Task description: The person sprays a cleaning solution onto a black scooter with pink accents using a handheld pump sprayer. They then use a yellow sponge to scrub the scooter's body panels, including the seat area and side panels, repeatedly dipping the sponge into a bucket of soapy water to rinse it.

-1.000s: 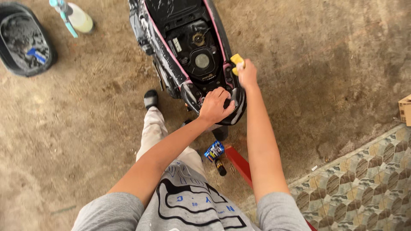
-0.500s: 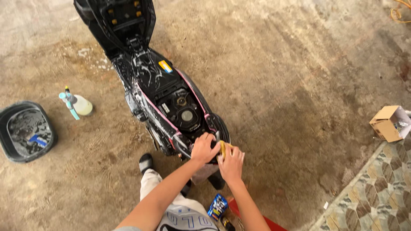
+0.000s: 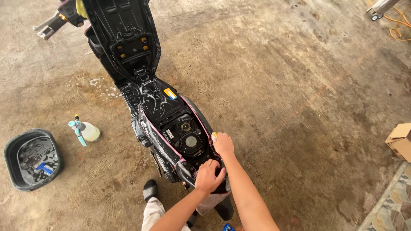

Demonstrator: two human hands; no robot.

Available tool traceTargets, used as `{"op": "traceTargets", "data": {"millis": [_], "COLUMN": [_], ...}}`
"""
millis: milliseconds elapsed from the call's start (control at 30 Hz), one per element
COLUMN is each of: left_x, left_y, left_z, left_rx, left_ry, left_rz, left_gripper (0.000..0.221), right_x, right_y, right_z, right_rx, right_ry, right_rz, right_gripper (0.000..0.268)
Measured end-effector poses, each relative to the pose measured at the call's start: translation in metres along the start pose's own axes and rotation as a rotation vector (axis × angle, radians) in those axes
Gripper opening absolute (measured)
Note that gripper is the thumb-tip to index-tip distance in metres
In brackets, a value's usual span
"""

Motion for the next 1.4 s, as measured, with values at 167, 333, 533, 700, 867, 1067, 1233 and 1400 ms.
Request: {"op": "traceTargets", "data": {"millis": [167,333,533,700,867,1067,1233,1400], "left_x": [0.001,0.004,0.005,0.002,0.002,0.002,0.008,0.014], "left_y": [0.006,0.005,0.000,0.000,-0.003,-0.002,-0.001,0.002], "left_z": [0.002,0.000,0.003,0.001,0.001,0.005,0.004,0.010], "left_rx": [-0.023,-0.003,-0.034,-0.040,-0.012,-0.033,-0.104,-0.138], "left_ry": [0.002,0.011,-0.009,-0.018,-0.013,-0.039,-0.051,-0.080], "left_rz": [0.013,-0.011,0.026,0.028,0.004,-0.004,0.007,0.047], "left_gripper": [0.026,0.025,0.025,0.023,0.022,0.022,0.022,0.021], "right_x": [0.022,0.013,0.022,0.022,0.012,0.021,-0.003,0.005], "right_y": [0.027,0.129,0.173,0.093,0.004,-0.011,0.079,0.187], "right_z": [-0.029,-0.060,-0.063,-0.050,-0.009,-0.015,-0.042,-0.046], "right_rx": [-0.273,-0.279,-0.046,-0.133,-0.098,-0.177,-0.262,-0.001], "right_ry": [0.040,-0.097,-0.223,-0.041,-0.072,-0.098,-0.194,-0.265], "right_rz": [-0.265,-0.331,-0.258,-0.251,-0.075,-0.044,-0.215,-0.200], "right_gripper": [0.045,0.052,0.057,0.054,0.043,0.040,0.056,0.058]}}
Point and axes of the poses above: each hand's wrist, its own y-axis away from the middle knuckle, its own x-axis out of the palm, z = x × y, the point moved 4 cm from there along -y, towards the middle knuckle, and after that the axes turned 5 degrees about -y, right-handed, at the moved point
